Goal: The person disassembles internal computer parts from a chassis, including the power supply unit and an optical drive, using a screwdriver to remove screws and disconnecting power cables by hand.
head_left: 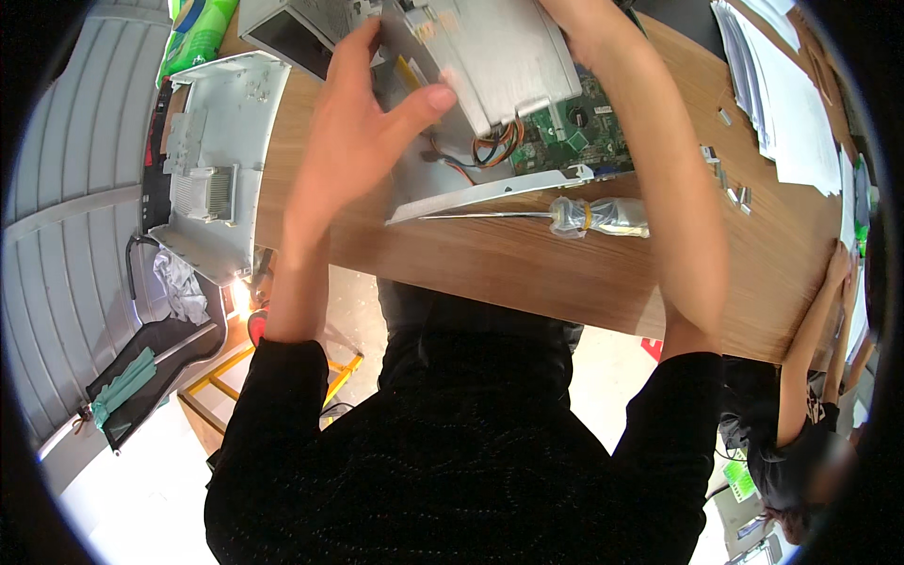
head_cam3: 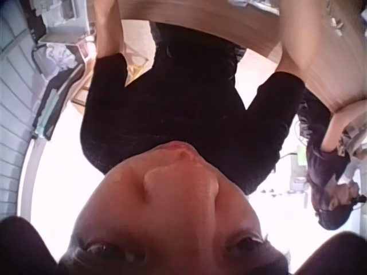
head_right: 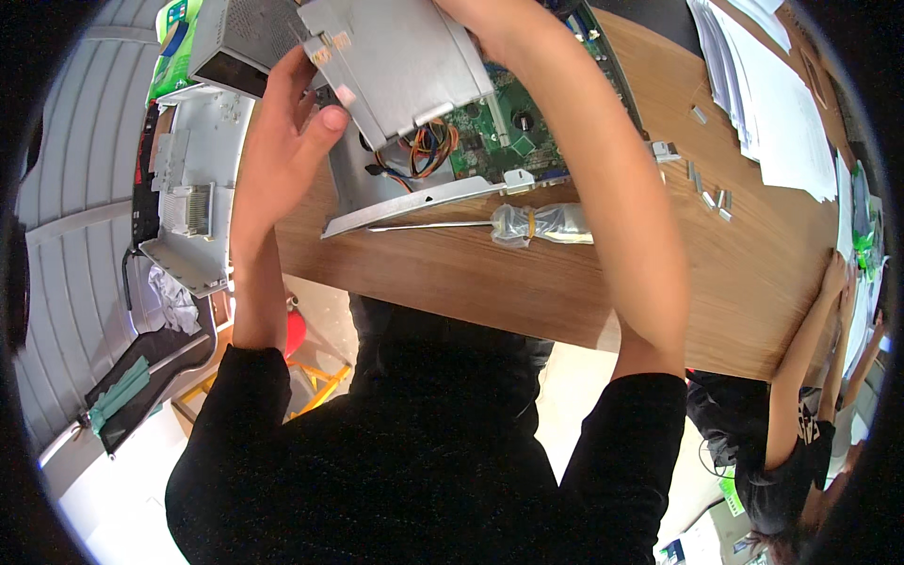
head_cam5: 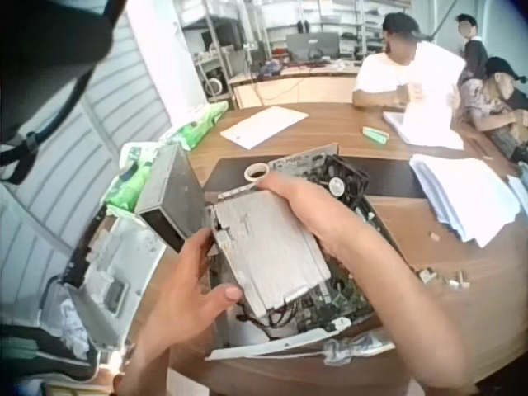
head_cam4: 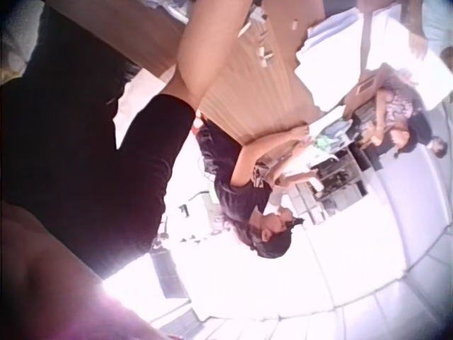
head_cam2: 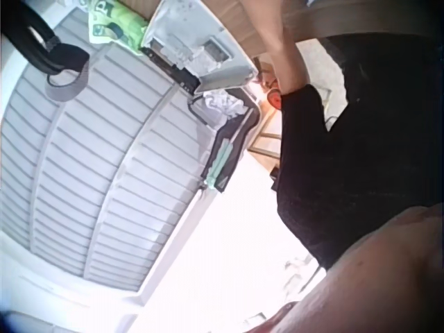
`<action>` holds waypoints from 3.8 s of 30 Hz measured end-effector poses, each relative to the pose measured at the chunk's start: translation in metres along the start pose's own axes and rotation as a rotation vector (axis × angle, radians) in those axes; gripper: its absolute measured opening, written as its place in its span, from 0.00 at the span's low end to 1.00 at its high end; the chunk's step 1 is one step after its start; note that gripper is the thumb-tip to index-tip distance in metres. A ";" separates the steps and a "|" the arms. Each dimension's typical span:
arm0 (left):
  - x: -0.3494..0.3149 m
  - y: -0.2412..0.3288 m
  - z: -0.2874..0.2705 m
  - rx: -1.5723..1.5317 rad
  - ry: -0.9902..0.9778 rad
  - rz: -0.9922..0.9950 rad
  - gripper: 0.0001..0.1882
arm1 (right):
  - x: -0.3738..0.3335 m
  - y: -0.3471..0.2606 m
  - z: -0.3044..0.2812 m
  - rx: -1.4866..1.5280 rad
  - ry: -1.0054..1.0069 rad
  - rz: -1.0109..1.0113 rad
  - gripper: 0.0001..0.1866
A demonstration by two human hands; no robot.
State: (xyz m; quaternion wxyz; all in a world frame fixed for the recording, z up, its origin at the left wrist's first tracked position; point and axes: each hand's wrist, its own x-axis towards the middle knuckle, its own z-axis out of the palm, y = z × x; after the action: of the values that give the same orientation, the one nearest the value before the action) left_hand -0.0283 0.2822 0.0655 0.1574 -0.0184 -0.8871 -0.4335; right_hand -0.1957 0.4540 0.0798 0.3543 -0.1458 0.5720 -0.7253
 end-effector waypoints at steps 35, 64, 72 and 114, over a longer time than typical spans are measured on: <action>0.054 -0.021 0.031 -0.587 0.048 0.254 0.53 | -0.019 0.000 -0.006 0.205 0.149 -0.063 0.29; 0.018 0.031 0.021 -0.255 0.208 -0.136 0.45 | -0.109 -0.016 0.000 -0.817 0.529 -0.591 0.14; -0.025 0.031 0.010 -0.011 0.321 -0.139 0.52 | -0.259 0.042 -0.040 -1.065 0.801 -0.170 0.11; -0.049 -0.007 -0.023 -0.152 0.077 -0.204 0.52 | -0.340 0.043 -0.048 -0.684 0.274 -0.174 0.23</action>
State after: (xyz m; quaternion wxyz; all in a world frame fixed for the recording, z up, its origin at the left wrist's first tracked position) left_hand 0.0234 0.2655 0.0585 0.1445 0.0765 -0.8424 -0.5135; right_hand 0.0300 0.7168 0.0908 0.1423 -0.2052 0.8088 -0.5325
